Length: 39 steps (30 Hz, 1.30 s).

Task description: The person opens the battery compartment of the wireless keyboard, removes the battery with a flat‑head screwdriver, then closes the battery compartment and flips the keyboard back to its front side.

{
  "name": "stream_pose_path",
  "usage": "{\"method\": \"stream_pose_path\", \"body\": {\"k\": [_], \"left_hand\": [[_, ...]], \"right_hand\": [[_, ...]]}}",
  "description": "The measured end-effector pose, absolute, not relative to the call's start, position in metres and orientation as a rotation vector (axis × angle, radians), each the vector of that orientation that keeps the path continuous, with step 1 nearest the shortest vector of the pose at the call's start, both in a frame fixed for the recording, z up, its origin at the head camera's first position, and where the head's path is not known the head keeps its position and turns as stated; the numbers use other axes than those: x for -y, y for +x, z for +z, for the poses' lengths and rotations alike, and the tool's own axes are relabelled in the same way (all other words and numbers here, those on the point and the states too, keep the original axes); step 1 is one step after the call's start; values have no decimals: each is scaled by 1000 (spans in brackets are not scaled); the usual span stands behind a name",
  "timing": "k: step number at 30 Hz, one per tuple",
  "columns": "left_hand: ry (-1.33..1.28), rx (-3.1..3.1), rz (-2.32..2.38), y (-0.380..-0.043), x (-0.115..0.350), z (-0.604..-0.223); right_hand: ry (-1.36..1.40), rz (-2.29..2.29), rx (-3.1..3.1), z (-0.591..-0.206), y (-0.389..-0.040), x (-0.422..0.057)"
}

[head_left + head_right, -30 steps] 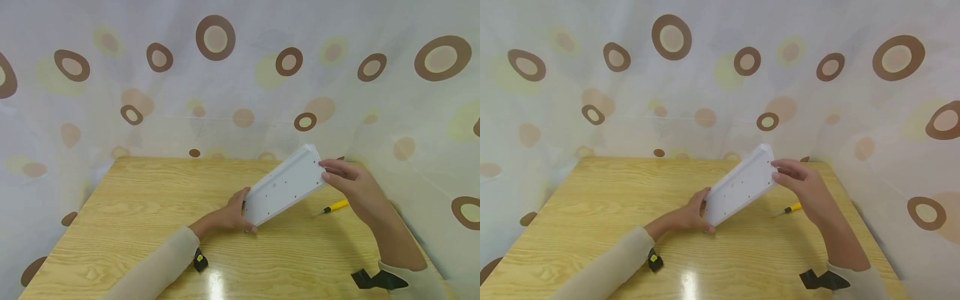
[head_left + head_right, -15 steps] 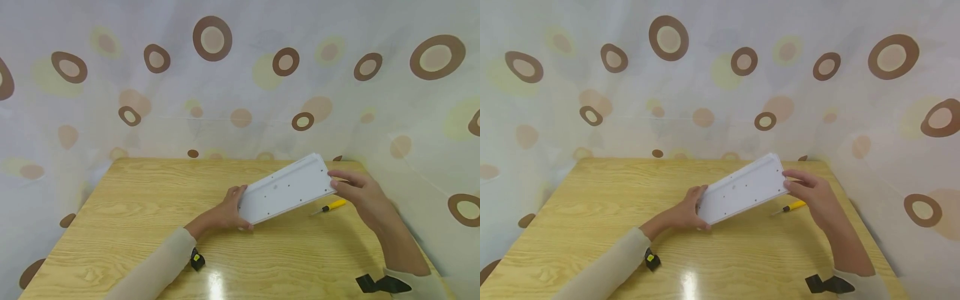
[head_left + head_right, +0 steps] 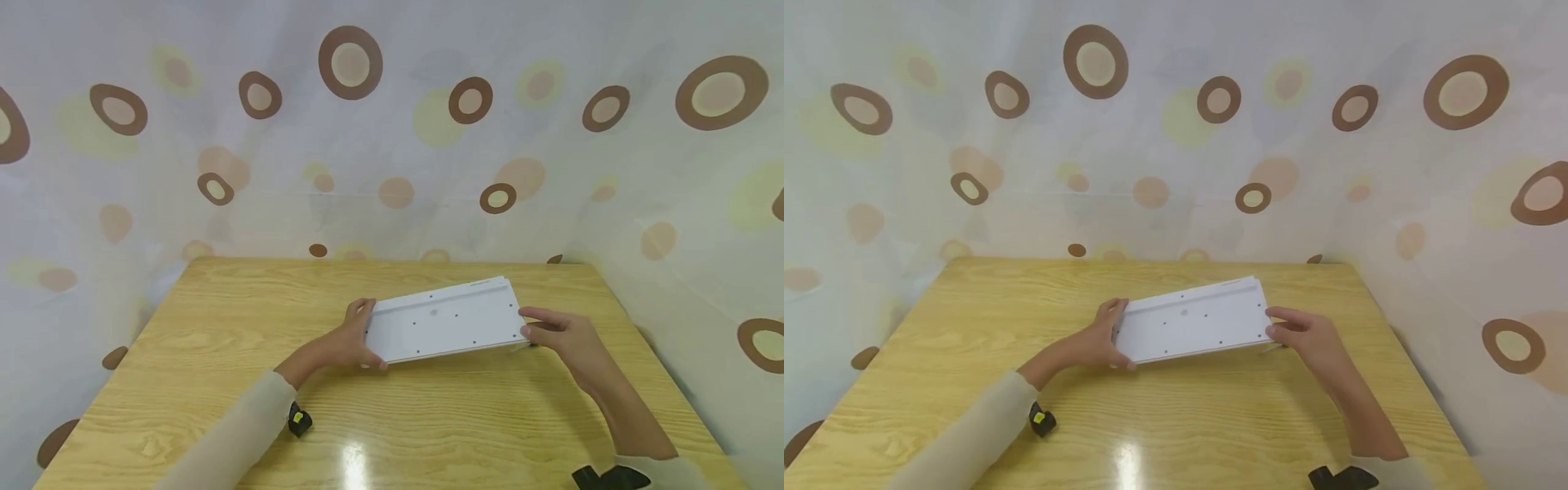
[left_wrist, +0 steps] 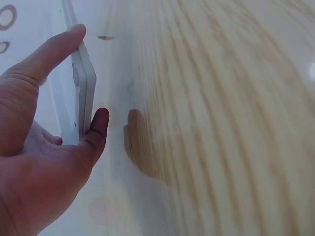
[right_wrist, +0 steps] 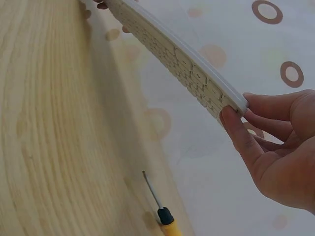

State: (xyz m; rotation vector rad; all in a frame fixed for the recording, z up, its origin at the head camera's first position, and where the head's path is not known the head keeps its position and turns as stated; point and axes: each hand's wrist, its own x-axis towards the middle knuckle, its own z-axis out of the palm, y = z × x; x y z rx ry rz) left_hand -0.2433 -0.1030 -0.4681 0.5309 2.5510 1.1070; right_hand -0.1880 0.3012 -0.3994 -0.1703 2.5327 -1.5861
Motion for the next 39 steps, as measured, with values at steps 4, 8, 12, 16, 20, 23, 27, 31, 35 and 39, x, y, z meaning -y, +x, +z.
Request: {"method": "stream_pose_path", "body": {"k": [4, 8, 12, 16, 20, 23, 27, 31, 35, 39], "left_hand": [[511, -2568, 1076, -244, 114, -470], [496, -2573, 1048, -244, 124, -471], [494, -2569, 1025, -244, 133, -471], [489, -2561, 1000, -245, 139, -469], [481, -2553, 981, -246, 143, -466], [483, -2556, 957, -247, 147, -465], [498, -2581, 908, -247, 151, -463], [506, -2604, 861, -247, 152, -458], [493, -2632, 804, -244, 152, -457], [476, -2655, 738, -243, 155, -460]], "right_hand": [[-144, -1538, -2539, -415, -190, -292], [-170, -1521, -2528, -428, -190, -283], [-168, -1546, -2497, -440, -191, -273], [-124, -1555, -2477, -450, -193, -264], [-96, -1570, -2457, -456, -195, -257], [-69, -1541, -2485, -461, -197, -252], [-55, -1486, -2534, -466, -199, -245], [-46, -1422, -2581, -467, -198, -237], [-36, -1351, -2631, -466, -198, -230], [-34, -1312, -2660, -466, -198, -224]]}}
